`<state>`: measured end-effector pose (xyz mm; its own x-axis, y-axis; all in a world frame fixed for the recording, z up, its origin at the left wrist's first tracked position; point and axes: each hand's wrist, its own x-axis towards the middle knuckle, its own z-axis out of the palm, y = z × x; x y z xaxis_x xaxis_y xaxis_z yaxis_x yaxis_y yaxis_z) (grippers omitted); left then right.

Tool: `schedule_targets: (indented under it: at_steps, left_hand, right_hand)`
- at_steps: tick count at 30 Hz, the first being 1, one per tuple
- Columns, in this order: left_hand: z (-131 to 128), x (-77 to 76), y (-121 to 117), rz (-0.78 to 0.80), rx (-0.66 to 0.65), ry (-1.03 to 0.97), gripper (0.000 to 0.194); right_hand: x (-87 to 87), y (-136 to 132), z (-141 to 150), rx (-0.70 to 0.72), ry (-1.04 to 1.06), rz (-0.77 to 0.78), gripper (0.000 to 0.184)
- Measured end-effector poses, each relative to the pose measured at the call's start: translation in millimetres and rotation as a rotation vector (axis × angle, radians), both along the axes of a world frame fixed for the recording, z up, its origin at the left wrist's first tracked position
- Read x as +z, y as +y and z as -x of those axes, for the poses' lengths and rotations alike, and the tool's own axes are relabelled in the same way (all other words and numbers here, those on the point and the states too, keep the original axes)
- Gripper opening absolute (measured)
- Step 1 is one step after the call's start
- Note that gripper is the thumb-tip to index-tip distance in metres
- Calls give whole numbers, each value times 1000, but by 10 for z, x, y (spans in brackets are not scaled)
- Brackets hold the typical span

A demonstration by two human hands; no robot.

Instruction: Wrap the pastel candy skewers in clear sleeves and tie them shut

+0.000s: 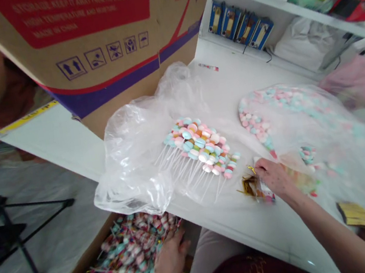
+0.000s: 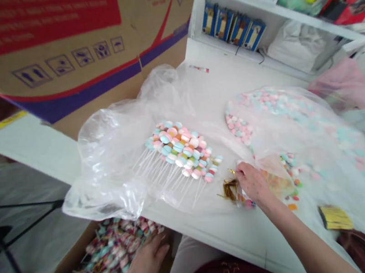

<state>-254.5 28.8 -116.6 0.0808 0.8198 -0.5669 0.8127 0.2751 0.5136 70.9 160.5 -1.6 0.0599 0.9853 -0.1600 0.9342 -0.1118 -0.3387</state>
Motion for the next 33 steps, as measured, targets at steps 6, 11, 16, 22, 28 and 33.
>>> schedule_targets:
  at_steps: [6,11,16,22,28,33]
  left_hand:
    - [90,52,-105,33,-17,-35,42]
    - [174,36,-245,21,-23,-30,42]
    - [166,-43,-349,-10,-19,-27,42]
    - [-4,129,-349,-7,-40,-26,40]
    - [-158,259,-283,-94,-35,-17,36]
    - [-329,497,-211,-317,57,-205,27]
  right_hand:
    - [123,-352,75,75,82,161,20]
    - [297,-305,149,19,-171,199,24]
    - [205,-109,-31,-158,-302,133,27]
    - [7,-67,-252,-273,-272,192,31]
    - [-87,-126,-407,-290,-161,86,20]
    - [36,-282,-500,-259,-118,-72,27]
